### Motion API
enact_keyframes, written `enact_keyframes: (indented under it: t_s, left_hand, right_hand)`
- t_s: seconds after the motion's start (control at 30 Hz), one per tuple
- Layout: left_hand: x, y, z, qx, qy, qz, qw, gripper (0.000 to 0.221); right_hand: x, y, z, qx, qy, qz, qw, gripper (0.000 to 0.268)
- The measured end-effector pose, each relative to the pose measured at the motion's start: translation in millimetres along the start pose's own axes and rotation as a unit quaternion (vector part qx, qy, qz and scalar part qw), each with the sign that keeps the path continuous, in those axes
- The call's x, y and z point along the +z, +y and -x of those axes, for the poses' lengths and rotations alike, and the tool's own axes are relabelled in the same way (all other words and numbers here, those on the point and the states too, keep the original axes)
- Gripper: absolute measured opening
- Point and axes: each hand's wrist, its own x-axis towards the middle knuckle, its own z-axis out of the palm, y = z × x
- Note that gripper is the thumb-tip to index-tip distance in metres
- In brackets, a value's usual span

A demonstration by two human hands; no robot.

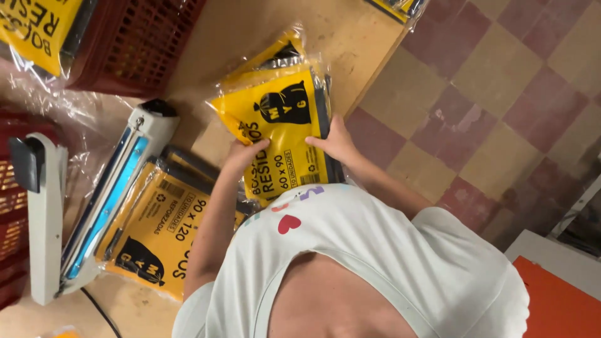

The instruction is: The person is using a heat sealer to close the ends of plastic bags and then stacking them on a table.

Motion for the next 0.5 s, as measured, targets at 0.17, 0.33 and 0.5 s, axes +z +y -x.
enact_keyframes:
  t_s: [0.17, 0.33, 0.5]
  left_hand:
    - [8.4, 11.0, 5.1, 0.041, -0.002, 0.018, 0.999, 0.084]
    - [8.3, 23.9, -1.4, 0.135, 0.016, 0.065, 0.989, 0.066]
    - [-34.5, 159.4, 80.8, 0.291, 0.118, 0.107, 0.943, 0.036]
  right_hand:
    - [-4.1, -2.9, 3.4, -0.012, -0.003, -0.16, 0.987, 0.094]
    - [-20.8, -4.1, -15.4, -0.054, 0.082, -0.185, 0.978, 0.087]
    - [-113.5, -170.4, -9.9, -0.434, 0.09, -0.043, 0.896, 0.054]
